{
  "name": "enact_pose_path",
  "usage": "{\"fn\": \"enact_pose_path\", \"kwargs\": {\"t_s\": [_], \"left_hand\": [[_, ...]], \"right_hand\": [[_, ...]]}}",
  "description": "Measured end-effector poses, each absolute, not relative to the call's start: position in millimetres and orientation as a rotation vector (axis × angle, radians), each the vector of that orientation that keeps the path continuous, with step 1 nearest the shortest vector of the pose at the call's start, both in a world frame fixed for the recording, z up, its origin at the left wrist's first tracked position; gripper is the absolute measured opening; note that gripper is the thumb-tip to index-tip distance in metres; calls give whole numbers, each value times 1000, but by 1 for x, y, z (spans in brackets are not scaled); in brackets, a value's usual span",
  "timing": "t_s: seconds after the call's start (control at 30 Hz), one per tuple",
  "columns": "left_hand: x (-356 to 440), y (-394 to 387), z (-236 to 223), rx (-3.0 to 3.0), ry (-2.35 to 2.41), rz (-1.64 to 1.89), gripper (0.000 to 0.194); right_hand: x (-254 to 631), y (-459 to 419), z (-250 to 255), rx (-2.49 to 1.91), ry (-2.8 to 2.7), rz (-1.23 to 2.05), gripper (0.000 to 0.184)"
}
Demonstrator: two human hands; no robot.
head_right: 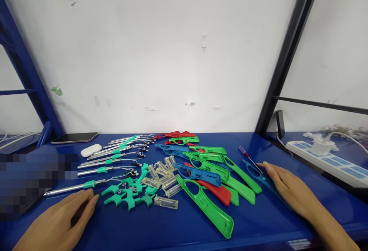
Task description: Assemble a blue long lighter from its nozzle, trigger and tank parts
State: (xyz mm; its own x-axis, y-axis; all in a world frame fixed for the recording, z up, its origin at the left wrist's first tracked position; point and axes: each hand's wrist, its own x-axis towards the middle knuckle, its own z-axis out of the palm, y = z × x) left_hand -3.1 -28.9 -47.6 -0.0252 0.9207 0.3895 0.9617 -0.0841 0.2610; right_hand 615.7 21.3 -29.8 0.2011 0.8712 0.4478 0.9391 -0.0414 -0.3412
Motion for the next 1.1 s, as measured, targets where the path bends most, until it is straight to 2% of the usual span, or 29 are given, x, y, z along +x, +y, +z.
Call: {"fn": "enact_pose_path", "kwargs": {"t_s": [0.17, 0.37, 0.63, 0.8, 0.9, 0.97, 1.1], "left_hand": [[-2, -30, -46, -2137, -2045, -763, 58], [1, -31, -44, -2111, -2026, -792, 57], [6, -33, -37, -2114, -2002, -779, 57], [1, -32, -41, -2119, -1991, -765, 56], [-4, -29, -49, -2114, -1984, -749, 59], [-7, -27, -56, -2116, -1972, -734, 59], [-12, -24, -65, -2097, -1940, -714, 58]], "right_hand": [[615, 18, -27, -1858, -1688, -66, 61], [605, 6, -13, -1755, -1572, -293, 60], [521, -5, -2, -1447, -1882, -386, 47], [484, -7, 6, -1361, -1955, -415, 75], [490, 0, 1, -1426, -1905, -461, 83], [502, 6, -4, -1475, -1881, -505, 81], [523, 16, -12, -1552, -1866, -500, 63]]}}
